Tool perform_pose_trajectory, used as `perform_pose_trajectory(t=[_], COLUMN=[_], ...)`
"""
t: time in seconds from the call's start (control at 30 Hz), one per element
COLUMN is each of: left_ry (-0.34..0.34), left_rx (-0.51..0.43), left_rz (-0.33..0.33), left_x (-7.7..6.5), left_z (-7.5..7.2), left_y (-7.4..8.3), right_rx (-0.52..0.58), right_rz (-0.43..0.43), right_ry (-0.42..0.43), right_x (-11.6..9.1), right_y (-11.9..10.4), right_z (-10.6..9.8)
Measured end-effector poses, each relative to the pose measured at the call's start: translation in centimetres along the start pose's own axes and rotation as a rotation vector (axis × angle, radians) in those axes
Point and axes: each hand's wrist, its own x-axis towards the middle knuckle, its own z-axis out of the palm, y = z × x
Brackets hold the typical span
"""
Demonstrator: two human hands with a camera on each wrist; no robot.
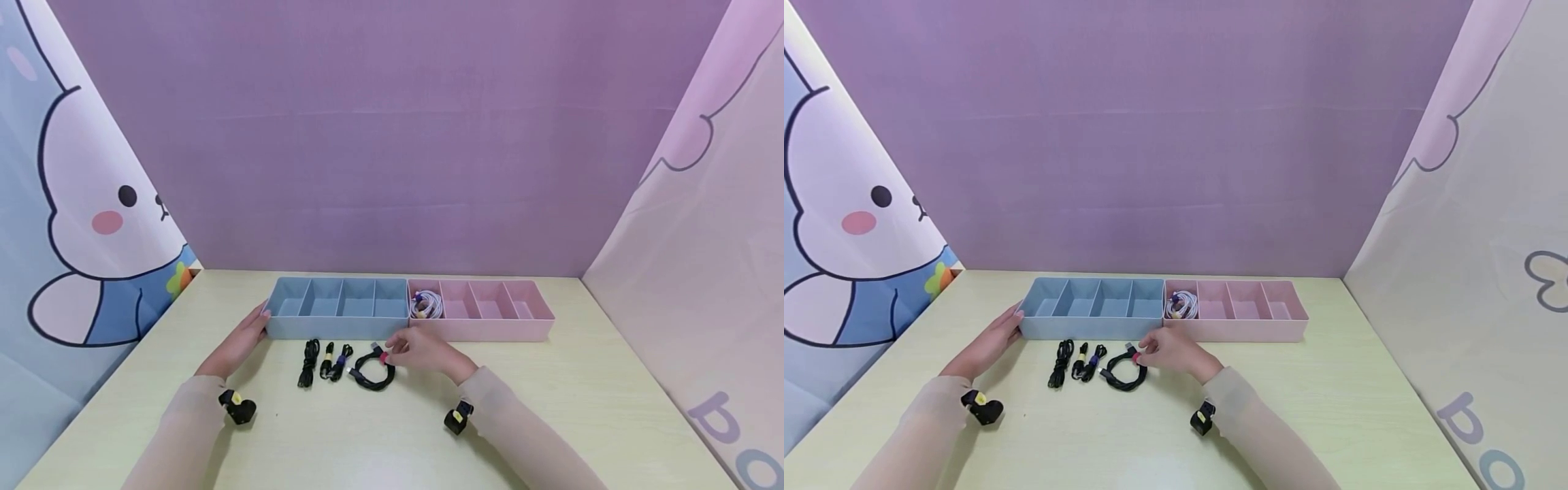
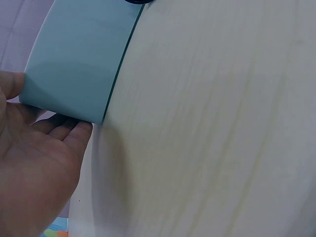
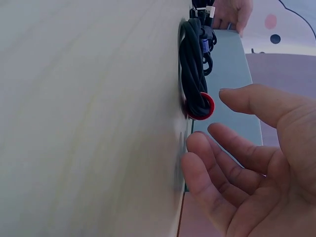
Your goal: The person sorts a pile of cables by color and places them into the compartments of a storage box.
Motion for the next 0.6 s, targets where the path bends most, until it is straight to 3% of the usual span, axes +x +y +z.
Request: perform_pose_trajectory(t=[0.27,0.43,0.6], left_ry=[0.003,-0.006,-0.002], left_rx=[-0.01,-0.044,-0.041], left_rz=[0.013,0.059,0.06], left_x=[0.15,0.13,0.06], left_z=[0.04,-0.03,-0.08], left_y=[0.04,-0.19,-0.23], right_rx=[0.028,0.01,-0.014], right_rz=[-0.003,0.047,0.072], right_ry=[-0.007,-0.005,-0.007], right_x=[0.27,0.38,0.54], right_y=[0.26,0.18,0.04], right_z=[0.44,0.65,0.76])
